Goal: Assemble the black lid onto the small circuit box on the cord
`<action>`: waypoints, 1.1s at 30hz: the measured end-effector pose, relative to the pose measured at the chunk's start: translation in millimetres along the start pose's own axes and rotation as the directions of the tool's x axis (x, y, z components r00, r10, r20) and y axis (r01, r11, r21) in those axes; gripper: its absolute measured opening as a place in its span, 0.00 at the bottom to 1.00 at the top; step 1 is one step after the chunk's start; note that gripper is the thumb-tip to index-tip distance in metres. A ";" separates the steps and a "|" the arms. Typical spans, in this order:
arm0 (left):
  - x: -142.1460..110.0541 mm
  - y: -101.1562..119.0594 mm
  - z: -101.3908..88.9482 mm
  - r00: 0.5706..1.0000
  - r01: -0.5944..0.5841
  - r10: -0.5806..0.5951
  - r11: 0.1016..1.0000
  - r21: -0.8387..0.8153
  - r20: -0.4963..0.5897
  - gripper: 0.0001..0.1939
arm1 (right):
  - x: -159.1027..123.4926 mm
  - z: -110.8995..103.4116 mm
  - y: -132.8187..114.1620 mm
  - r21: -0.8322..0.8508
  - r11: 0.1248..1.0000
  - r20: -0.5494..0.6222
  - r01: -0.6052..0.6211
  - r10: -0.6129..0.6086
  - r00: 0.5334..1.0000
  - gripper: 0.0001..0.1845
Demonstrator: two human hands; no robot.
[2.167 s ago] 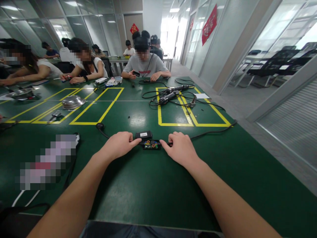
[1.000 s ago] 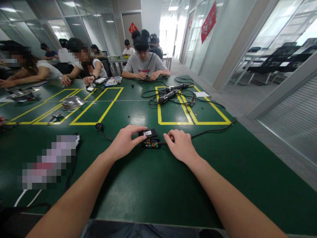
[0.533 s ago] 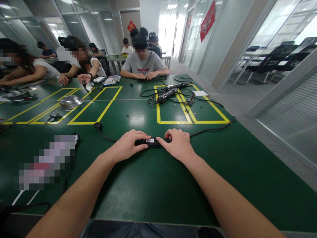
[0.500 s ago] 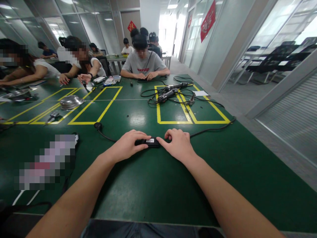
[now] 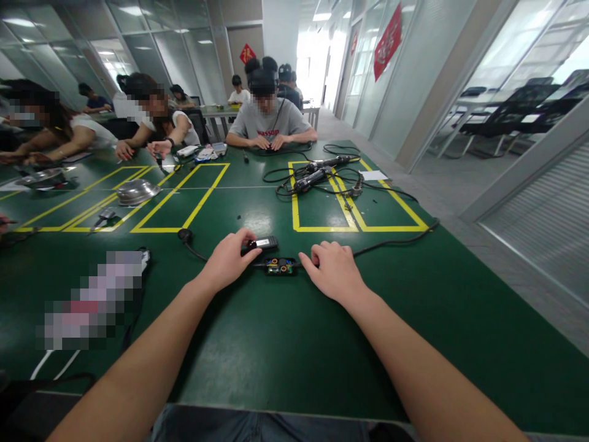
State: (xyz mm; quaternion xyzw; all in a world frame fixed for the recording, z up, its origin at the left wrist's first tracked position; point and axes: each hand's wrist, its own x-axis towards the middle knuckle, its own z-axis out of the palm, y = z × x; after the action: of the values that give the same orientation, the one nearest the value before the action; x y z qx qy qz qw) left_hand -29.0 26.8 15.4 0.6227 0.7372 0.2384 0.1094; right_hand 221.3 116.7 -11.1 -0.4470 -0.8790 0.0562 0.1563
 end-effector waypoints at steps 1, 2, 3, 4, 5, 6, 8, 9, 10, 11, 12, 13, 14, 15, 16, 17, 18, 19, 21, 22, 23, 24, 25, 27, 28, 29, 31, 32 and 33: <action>-0.1 -0.3 -1.3 1.000 0.009 -0.010 0.998 0.066 0.014 0.10 | 0.0 -1.1 0.4 -0.015 1.000 0.013 0.000 0.000 1.000 0.24; -0.6 0.1 -3.1 1.000 0.009 -0.012 0.993 0.116 0.027 0.09 | 0.0 -2.1 0.6 -0.029 1.000 0.025 0.000 0.001 1.000 0.26; -1.4 1.1 -5.3 0.999 0.011 -0.015 0.988 0.156 0.028 0.09 | -0.1 -3.0 0.6 -0.042 0.999 0.034 -0.003 0.005 0.999 0.27; -2.4 2.4 -8.1 1.000 0.023 -0.026 0.981 0.194 0.013 0.10 | -0.3 -3.8 0.2 -0.053 0.999 0.041 -0.008 0.010 0.999 0.28; -3.4 3.9 -11.2 0.999 0.051 -0.050 0.971 0.233 -0.009 0.11 | -0.5 -4.5 -0.5 -0.061 0.998 0.048 -0.014 0.017 0.999 0.28; -4.3 5.5 -14.5 0.996 0.089 -0.086 0.957 0.274 -0.024 0.13 | -0.6 -5.0 -1.4 -0.068 0.997 0.053 -0.022 0.026 0.998 0.29; -5.8 8.4 -20.6 0.986 0.148 -0.165 0.921 0.360 0.015 0.20 | -0.7 -5.5 -3.4 -0.077 0.996 0.057 -0.038 0.042 0.997 0.29; -6.3 9.7 -23.0 0.980 0.144 -0.187 0.904 0.402 0.069 0.25 | -0.5 -5.6 -4.5 -0.078 0.996 0.055 -0.044 0.049 0.997 0.29; -6.7 10.8 -24.6 0.973 0.121 -0.194 0.891 0.438 0.127 0.28 | -0.2 -5.7 -5.4 -0.076 0.996 0.052 -0.053 0.057 0.997 0.29; -6.9 11.9 -25.5 0.965 0.093 -0.195 0.879 0.467 0.175 0.31 | 0.2 -5.9 -6.2 -0.071 0.996 0.049 -0.063 0.066 0.997 0.29; -7.1 12.9 -25.8 0.959 0.069 -0.193 0.869 0.490 0.208 0.33 | 0.7 -6.1 -6.8 -0.063 0.995 0.046 -0.071 0.074 0.996 0.29; -7.3 13.9 -25.6 0.955 0.056 -0.195 0.860 0.506 0.225 0.34 | 1.1 -6.5 -7.2 -0.056 0.996 0.042 -0.077 0.079 0.996 0.29; -7.3 14.9 -25.2 0.952 0.055 -0.202 0.854 0.517 0.231 0.35 | 1.4 -7.0 -7.5 -0.049 0.996 0.035 -0.078 0.080 0.996 0.30; -7.4 15.9 -24.8 0.948 0.065 -0.215 0.851 0.521 0.234 0.36 | 1.6 -7.5 -7.6 -0.044 0.996 0.025 -0.075 0.076 0.997 0.30; -7.4 16.8 -24.7 0.944 0.080 -0.231 0.851 0.519 0.235 0.37 | 1.6 -8.1 -7.7 -0.041 0.997 0.011 -0.068 0.068 0.998 0.30; -7.3 17.6 -25.0 0.941 0.096 -0.246 0.853 0.513 0.233 0.37 | 1.5 -8.7 -7.6 -0.037 0.998 -0.008 -0.059 0.059 0.998 0.31; -7.2 18.1 -25.7 0.940 0.107 -0.252 0.859 0.501 0.230 0.37 | 1.2 -9.1 -7.3 -0.033 0.998 -0.029 -0.049 0.049 0.998 0.31; -7.2 18.4 -26.6 0.942 0.114 -0.249 0.868 0.484 0.226 0.36 | 0.8 -9.3 -6.9 -0.027 0.999 -0.051 -0.039 0.038 0.998 0.30; -7.0 17.8 -28.6 0.952 0.121 -0.227 0.893 0.434 0.203 0.35 | 0.0 -9.0 -5.3 -0.008 1.000 -0.096 -0.022 0.021 0.995 0.30; -7.0 16.8 -29.2 0.959 0.125 -0.214 0.907 0.403 0.185 0.35 | -0.4 -8.5 -4.2 0.004 1.000 -0.116 -0.017 0.017 0.993 0.30; -6.8 15.5 -29.3 0.965 0.127 -0.201 0.920 0.371 0.168 0.35 | -0.6 -7.8 -3.0 0.015 1.000 -0.133 -0.011 0.013 0.991 0.30; -6.7 13.8 -28.9 0.970 0.127 -0.189 0.930 0.344 0.153 0.35 | -0.6 -6.9 -1.7 0.024 1.000 -0.144 -0.004 0.007 0.990 0.31; -6.5 12.1 -28.1 0.973 0.125 -0.181 0.936 0.328 0.145 0.35 | -0.5 -5.9 -0.6 0.030 1.000 -0.148 0.002 0.002 0.989 0.31; -6.0 8.9 -25.3 0.973 0.119 -0.175 0.938 0.325 0.149 0.34 | 0.1 -3.7 1.0 0.037 0.999 -0.130 0.005 0.000 0.992 0.32; -5.8 7.7 -23.8 0.972 0.117 -0.177 0.936 0.333 0.154 0.33 | 0.6 -2.8 1.4 0.037 0.999 -0.112 -0.001 0.005 0.994 0.33; -5.8 6.9 -22.3 0.971 0.117 -0.180 0.932 0.344 0.158 0.33 | 1.1 -2.0 1.4 0.035 0.999 -0.092 -0.015 0.018 0.996 0.34; -6.3 6.3 -19.5 0.968 0.124 -0.193 0.924 0.362 0.162 0.32 | 1.9 -1.2 0.8 0.028 0.998 -0.051 -0.057 0.058 0.997 0.35; -6.8 6.3 -18.2 0.969 0.123 -0.192 0.923 0.364 0.158 0.31 | 2.2 -1.2 0.3 0.023 0.997 -0.033 -0.075 0.076 0.997 0.35; -7.4 6.3 -16.6 0.974 0.118 -0.179 0.925 0.361 0.139 0.28 | 2.3 -1.3 -0.1 0.020 0.996 -0.018 -0.088 0.088 0.996 0.35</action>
State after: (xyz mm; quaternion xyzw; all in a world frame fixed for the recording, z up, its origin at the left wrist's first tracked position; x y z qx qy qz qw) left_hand -29.6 16.8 31.7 0.5924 0.8010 0.0405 0.0768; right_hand 220.5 118.4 -9.3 -0.4841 -0.8564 0.0673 0.1665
